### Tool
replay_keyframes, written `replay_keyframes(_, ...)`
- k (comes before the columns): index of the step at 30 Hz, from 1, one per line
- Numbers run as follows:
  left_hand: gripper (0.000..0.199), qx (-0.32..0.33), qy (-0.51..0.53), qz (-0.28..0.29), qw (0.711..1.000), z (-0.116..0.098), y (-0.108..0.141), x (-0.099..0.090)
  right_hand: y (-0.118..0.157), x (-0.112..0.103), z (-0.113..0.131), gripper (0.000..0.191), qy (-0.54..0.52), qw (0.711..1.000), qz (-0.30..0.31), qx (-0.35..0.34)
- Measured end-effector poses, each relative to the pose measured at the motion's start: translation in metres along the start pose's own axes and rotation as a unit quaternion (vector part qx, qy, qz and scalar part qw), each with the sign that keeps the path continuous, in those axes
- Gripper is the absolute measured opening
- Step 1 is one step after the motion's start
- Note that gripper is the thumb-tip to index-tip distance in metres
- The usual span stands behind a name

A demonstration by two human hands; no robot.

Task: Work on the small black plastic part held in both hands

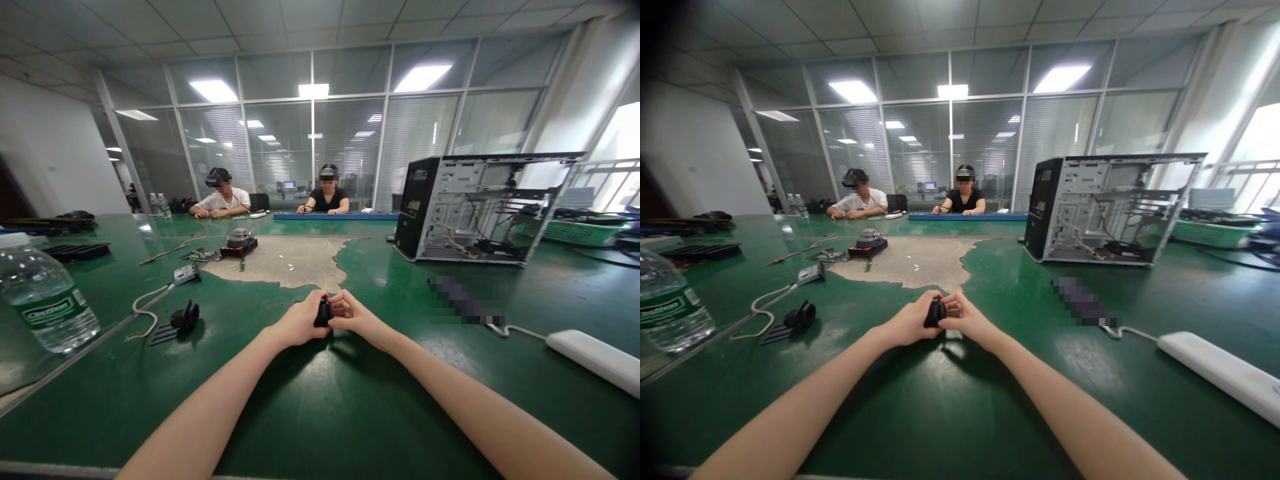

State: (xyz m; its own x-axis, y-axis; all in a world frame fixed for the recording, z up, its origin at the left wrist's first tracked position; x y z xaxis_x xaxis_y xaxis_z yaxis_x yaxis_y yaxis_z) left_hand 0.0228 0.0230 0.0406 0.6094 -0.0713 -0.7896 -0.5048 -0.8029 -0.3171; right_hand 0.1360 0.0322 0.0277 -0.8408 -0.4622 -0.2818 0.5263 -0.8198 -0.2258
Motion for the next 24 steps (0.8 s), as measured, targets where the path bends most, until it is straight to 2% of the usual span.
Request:
replay_keyframes(3,0.062,0.004,0.004,-0.004,1.0,0.0,-0.001,0.0,-0.001,-0.001,-0.001,0.027,0.008,0.999,-0.03,0.007)
replay_keyframes(7,0.06,0.008,0.002,-0.008,1.0,0.0,-0.001,0.001,-0.005,-0.002,-0.01,0.03,0.023,0.997,-0.063,0.031)
replay_keyframes(10,0.06,0.008,0.0,-0.009,1.0,0.001,-0.001,0.001,-0.006,-0.003,-0.013,0.031,0.036,0.997,-0.053,0.036)
replay_keyframes(15,0.063,0.008,-0.004,0.0,1.0,0.0,-0.001,0.002,-0.001,-0.002,-0.004,0.041,0.024,1.0,0.004,-0.006)
replay_keyframes(20,0.059,0.0,0.002,-0.002,1.0,-0.002,-0.001,0.001,0.002,-0.002,0.0,0.029,0.037,0.999,-0.03,0.007)
replay_keyframes(24,0.058,0.004,0.005,0.001,1.0,-0.003,-0.001,0.001,0.0,-0.003,-0.007,0.032,0.032,0.998,-0.042,0.041)
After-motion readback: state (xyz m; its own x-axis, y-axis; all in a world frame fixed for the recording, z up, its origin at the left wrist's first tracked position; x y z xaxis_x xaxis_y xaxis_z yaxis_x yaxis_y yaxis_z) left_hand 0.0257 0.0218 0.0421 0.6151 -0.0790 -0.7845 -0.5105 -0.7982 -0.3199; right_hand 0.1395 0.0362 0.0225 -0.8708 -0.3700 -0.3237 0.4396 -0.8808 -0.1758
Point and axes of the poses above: each hand's wrist, its own y-axis away from the middle knuckle, its own x-axis out of the palm, z = x × y, the point moved 6 cm from there along -y, towards the middle knuckle, and after that the axes turned 11 degrees about y, right-handed, at the moved point
